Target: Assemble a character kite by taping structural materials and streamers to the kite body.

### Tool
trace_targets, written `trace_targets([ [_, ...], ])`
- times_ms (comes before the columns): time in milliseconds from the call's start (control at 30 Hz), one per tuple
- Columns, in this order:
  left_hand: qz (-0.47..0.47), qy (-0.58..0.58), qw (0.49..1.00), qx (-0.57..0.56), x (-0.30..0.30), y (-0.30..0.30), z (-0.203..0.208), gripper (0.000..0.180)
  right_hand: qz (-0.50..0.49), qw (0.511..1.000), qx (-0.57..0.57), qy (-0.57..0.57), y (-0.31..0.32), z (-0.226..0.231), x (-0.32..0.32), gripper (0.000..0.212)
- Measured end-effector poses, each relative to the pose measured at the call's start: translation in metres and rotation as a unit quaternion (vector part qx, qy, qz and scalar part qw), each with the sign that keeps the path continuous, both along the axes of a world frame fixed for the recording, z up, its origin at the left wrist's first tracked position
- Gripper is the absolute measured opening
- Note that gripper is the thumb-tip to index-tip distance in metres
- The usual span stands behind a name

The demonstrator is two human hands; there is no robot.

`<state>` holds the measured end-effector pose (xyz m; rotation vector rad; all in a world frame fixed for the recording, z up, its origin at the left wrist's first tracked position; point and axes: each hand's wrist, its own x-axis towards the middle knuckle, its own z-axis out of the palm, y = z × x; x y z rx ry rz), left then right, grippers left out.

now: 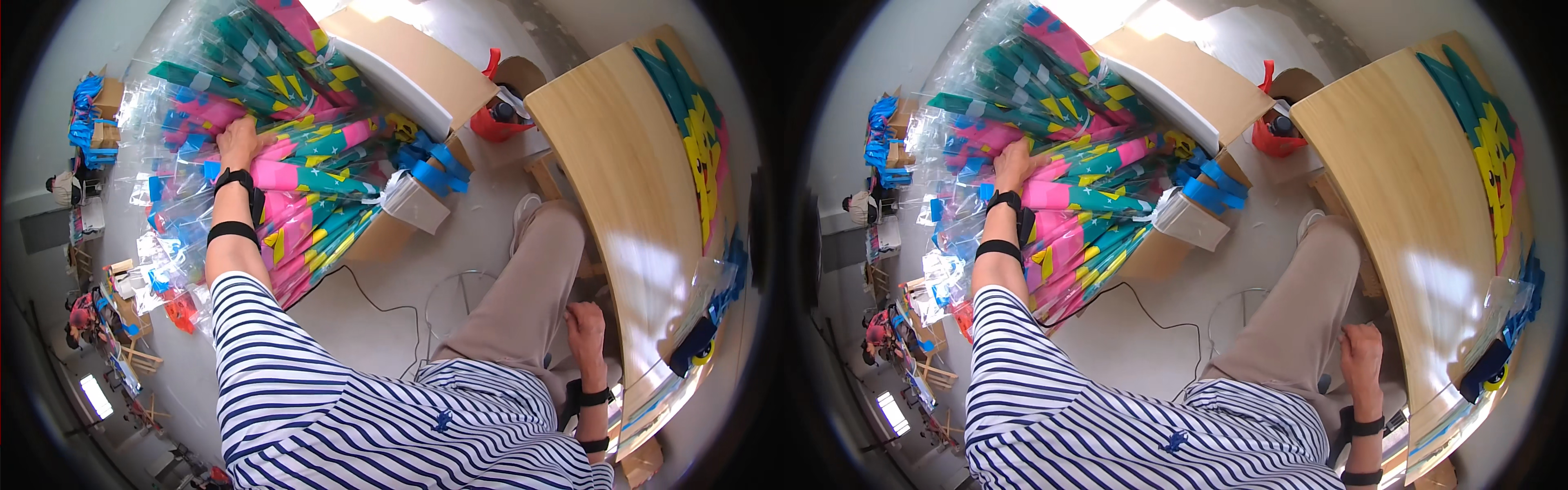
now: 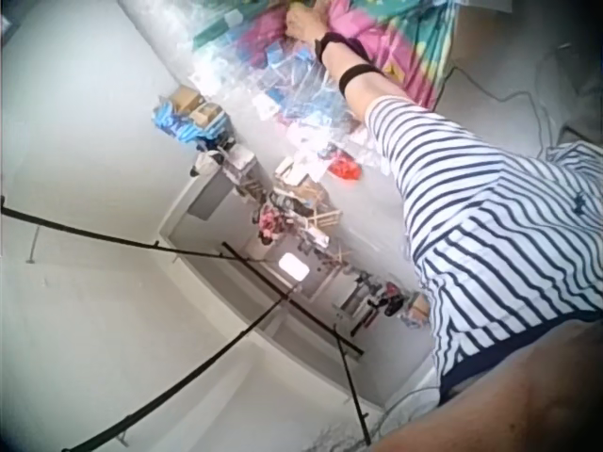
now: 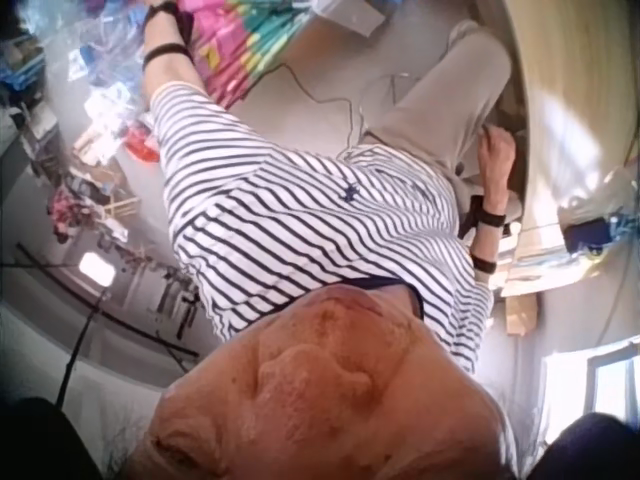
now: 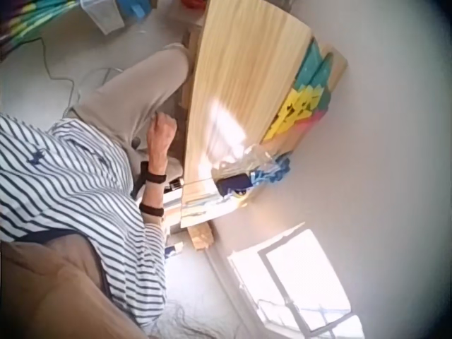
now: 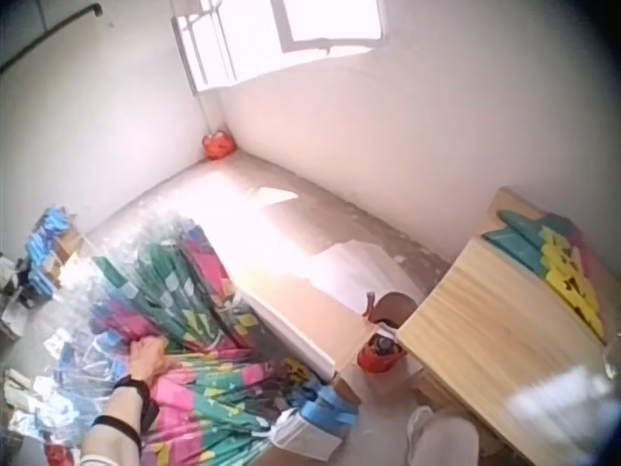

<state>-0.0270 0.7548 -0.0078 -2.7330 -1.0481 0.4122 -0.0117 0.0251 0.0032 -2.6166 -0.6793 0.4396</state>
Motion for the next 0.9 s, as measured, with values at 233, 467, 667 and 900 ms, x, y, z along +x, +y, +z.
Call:
trace_targets([
  [233, -0.065, 0.021, 0.997, -0.019, 0.04, -0.021, 0.016, 0.063, -0.017, 1.0, 0.012, 0.01, -0.007, 0.002, -0.003, 0.015],
  [467, -0.193, 0.119, 0.974, -0.021, 0.033, -0.105, 0.036, 0.09, -0.024, 0.999, 0.015, 0.026, -0.01, -0.001, -0.004, 0.015],
  [667, -0.181, 0.199, 0.962, 0.051, -0.043, -0.127, 0.041, 0.1, -0.027, 0.998, 0.015, 0.053, -0.024, -0.006, -0.01, 0.014],
  [900, -0.072, 0.093, 0.99, 0.083, -0.147, -0.099, 0.031, 0.091, -0.01, 0.998, 0.012, 0.054, -0.023, -0.008, -0.007, 0.012],
])
